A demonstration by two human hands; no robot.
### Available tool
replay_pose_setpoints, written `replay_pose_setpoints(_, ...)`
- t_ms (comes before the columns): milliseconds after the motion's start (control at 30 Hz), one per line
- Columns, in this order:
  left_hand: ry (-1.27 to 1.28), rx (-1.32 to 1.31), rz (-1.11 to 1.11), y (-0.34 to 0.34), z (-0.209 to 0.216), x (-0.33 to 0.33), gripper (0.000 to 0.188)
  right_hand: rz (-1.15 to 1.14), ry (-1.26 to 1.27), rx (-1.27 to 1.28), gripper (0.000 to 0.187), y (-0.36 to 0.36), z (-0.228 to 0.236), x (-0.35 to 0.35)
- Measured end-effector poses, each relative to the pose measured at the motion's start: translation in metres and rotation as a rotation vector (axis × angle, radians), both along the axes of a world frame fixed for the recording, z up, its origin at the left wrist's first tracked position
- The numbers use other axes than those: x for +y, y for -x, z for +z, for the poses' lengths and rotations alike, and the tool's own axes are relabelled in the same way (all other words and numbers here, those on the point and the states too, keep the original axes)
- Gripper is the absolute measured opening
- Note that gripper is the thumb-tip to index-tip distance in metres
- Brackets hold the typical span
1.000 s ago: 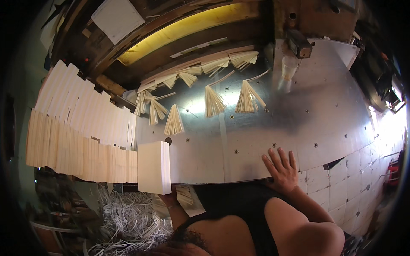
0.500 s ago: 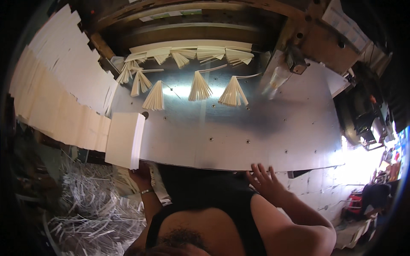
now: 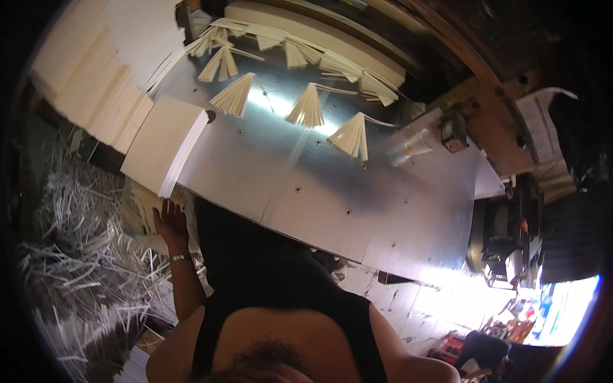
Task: The person aligns stacks of paper against a guide on a metal workbench, operates a large industrial paper cutter to trim the edges, and collects the resulting thin strips of paper into a plastic bag.
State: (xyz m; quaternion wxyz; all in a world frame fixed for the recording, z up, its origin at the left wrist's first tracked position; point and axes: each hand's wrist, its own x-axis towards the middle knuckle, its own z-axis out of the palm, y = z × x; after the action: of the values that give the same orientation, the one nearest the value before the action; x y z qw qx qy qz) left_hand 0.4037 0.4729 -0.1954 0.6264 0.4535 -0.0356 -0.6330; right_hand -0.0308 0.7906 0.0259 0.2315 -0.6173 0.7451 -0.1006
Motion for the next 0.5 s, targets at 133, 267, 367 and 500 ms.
replay_pose_setpoints(133, 0.069, -0.095, 0.0, -0.004, 0.011, -0.005, 0.074, 0.001, -0.004, -0.073, 0.04, -0.002, -0.007, -0.004)
replay_pose_setpoints(267, 0.061, -0.077, -0.017, 0.003, 0.004, 0.002, 0.078, 0.004, -0.012, -0.094, 0.04, 0.01, 0.0, -0.014)
replay_pose_setpoints(367, 0.003, -0.122, -0.041, 0.004, 0.005, 0.011, 0.079, 0.008, -0.002, -0.116, 0.04, 0.013, 0.001, -0.016)
replay_pose_setpoints(500, 0.014, -0.143, -0.027, 0.008, 0.01, 0.02, 0.078, -0.015, -0.016, -0.17, 0.039, 0.013, -0.007, -0.009)
